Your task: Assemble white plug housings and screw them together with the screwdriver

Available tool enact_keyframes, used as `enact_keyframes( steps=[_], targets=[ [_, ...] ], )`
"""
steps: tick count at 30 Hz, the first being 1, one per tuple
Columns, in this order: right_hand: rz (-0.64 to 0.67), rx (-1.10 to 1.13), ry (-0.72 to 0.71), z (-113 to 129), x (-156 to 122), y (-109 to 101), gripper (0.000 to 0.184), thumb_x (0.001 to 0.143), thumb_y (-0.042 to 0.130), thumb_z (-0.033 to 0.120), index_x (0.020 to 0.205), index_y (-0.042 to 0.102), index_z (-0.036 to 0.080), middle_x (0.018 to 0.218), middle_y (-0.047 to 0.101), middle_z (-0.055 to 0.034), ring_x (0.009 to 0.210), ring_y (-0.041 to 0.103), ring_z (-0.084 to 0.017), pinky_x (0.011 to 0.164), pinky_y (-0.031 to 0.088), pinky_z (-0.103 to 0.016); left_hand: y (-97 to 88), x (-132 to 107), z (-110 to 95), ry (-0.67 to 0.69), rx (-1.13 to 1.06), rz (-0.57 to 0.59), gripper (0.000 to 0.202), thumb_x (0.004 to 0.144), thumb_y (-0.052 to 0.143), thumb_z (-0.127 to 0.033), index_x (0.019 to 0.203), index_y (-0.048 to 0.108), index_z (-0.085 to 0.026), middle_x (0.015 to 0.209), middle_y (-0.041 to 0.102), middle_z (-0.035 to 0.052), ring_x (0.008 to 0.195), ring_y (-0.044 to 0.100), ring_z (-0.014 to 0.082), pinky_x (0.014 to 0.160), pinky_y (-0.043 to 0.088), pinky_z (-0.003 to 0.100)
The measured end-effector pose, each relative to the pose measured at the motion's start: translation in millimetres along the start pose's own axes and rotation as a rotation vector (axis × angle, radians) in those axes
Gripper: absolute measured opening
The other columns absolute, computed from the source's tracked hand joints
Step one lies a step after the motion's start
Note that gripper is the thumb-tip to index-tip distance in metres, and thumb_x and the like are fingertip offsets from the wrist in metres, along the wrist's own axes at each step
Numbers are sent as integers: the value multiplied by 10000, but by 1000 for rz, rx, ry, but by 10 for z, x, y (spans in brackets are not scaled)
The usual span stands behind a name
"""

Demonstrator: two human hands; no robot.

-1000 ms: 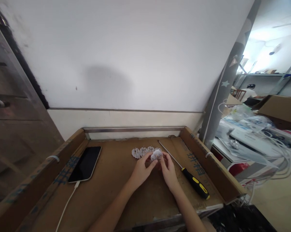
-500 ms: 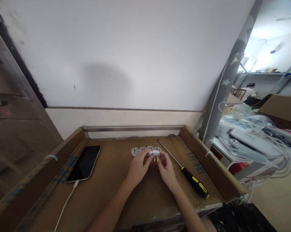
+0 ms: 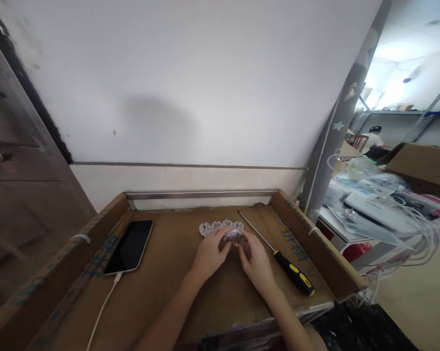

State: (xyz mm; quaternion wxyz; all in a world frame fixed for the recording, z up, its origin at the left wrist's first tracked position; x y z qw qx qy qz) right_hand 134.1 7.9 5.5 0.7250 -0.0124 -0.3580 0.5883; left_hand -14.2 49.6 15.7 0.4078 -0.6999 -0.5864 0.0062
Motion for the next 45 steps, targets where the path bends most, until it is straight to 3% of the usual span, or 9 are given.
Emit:
enact_keyframes(
  steps=[6,9,12,16,18,24,31,38,45],
  targets=[
    [-175,-637,53,-409,-584,-891,392,817,492,422,1123,585,196,1143,599,-134,1037,566,-308,852,443,-533,-254,48,83,-252,-157,-459,341,816,545,-292,1151,548,-227,1074,606,69,826,597,164,680,479,271],
    [7,-586,1,-566,-658,-1290,318,851,446,404,1028,604,192,981,670,-86,893,640,-218,789,512,-388,-287,55,98,-332,-278,-497,308,783,572,-306,1073,582,-203,1037,615,66,758,586,145,618,465,240],
    [-62,-546,-51,-231,-539,-1631,355,776,568,442,1037,606,206,961,675,-57,864,646,-186,775,515,-316,-281,49,94,-374,-310,-513,306,755,597,-316,1031,580,-185,1018,616,64,719,573,136,607,459,240],
    [-474,-342,18,633,-340,-1876,413,675,688,415,1029,609,218,965,648,-45,876,623,-190,861,476,-349,-265,31,67,-381,-269,-537,322,755,605,-327,1036,559,-175,977,613,57,720,556,137,621,455,245],
    [-633,-115,-1,961,-273,-1840,291,670,697,357,909,603,220,915,640,-27,900,613,-181,891,454,-351,-262,23,60,-367,-239,-544,306,778,576,-311,1057,565,-186,979,605,49,721,547,132,626,451,241],
    [-556,439,-61,1404,-186,-1416,193,760,591,238,627,455,208,435,398,80,366,359,-57,417,308,-244,-218,42,97,-283,-211,-461,228,791,541,-256,995,627,-202,964,604,35,673,536,109,634,451,232],
    [-644,786,-109,1691,-126,-973,213,796,491,177,608,392,183,428,366,99,322,298,-30,344,254,-178,-199,48,84,-248,-182,-459,224,791,590,-310,977,620,-189,957,608,39,684,546,114,646,458,239],
    [-755,542,4,1568,-136,-582,305,848,464,324,608,329,192,462,328,96,373,338,-29,404,288,-193,-181,71,68,-211,-188,-469,190,789,604,-296,938,595,-179,924,606,37,751,577,135,671,474,251],
    [-837,547,6,1589,-185,-600,323,859,442,271,567,335,184,464,317,80,391,331,-33,411,272,-205,-225,63,70,-242,-195,-539,295,815,580,-331,1078,585,-197,1015,593,57,749,568,127,641,481,236]
  ],
)
Point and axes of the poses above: each hand's wrist, its own x-axis towards the middle knuckle, its own y-axis out of the palm, z = x × y, the point moved 3 cm from there along x, towards the middle knuckle
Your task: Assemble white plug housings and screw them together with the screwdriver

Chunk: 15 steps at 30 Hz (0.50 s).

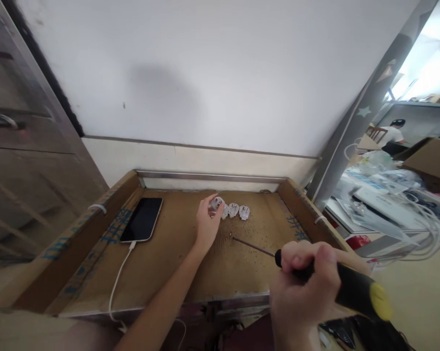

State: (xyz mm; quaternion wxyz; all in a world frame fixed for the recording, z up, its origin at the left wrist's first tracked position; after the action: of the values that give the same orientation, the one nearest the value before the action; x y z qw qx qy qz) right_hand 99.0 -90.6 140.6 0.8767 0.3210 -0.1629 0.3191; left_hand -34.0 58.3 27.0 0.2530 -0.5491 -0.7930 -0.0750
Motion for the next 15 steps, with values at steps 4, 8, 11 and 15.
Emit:
enact_keyframes(
  steps=[4,8,11,15],
  targets=[
    [-39,96,-14,59,-20,-5,273,823,475,243,581,368,177,466,336,81,390,329,-32,404,269,-211,10,-6,7,-26,-12,12,336,805,592,-321,1112,565,-189,1031,604,60,733,565,124,644,485,239],
    [-67,94,46,-34,-5,29,209,798,512,260,668,359,203,461,357,100,373,342,-41,395,276,-208,25,-19,4,32,32,43,239,795,602,-303,1006,615,-191,957,612,38,684,553,109,646,477,232],
    [-94,85,75,-80,7,37,244,792,508,282,637,337,203,451,335,101,362,336,-36,392,279,-203,29,-24,2,54,58,56,218,790,604,-286,986,626,-194,916,615,27,664,544,105,648,472,232],
    [-50,4,58,-82,-14,54,313,821,468,319,573,323,195,456,310,89,373,335,-31,403,284,-204,38,-28,10,59,63,69,226,790,603,-285,996,625,-195,913,613,26,647,534,100,645,470,233]
  ],
)
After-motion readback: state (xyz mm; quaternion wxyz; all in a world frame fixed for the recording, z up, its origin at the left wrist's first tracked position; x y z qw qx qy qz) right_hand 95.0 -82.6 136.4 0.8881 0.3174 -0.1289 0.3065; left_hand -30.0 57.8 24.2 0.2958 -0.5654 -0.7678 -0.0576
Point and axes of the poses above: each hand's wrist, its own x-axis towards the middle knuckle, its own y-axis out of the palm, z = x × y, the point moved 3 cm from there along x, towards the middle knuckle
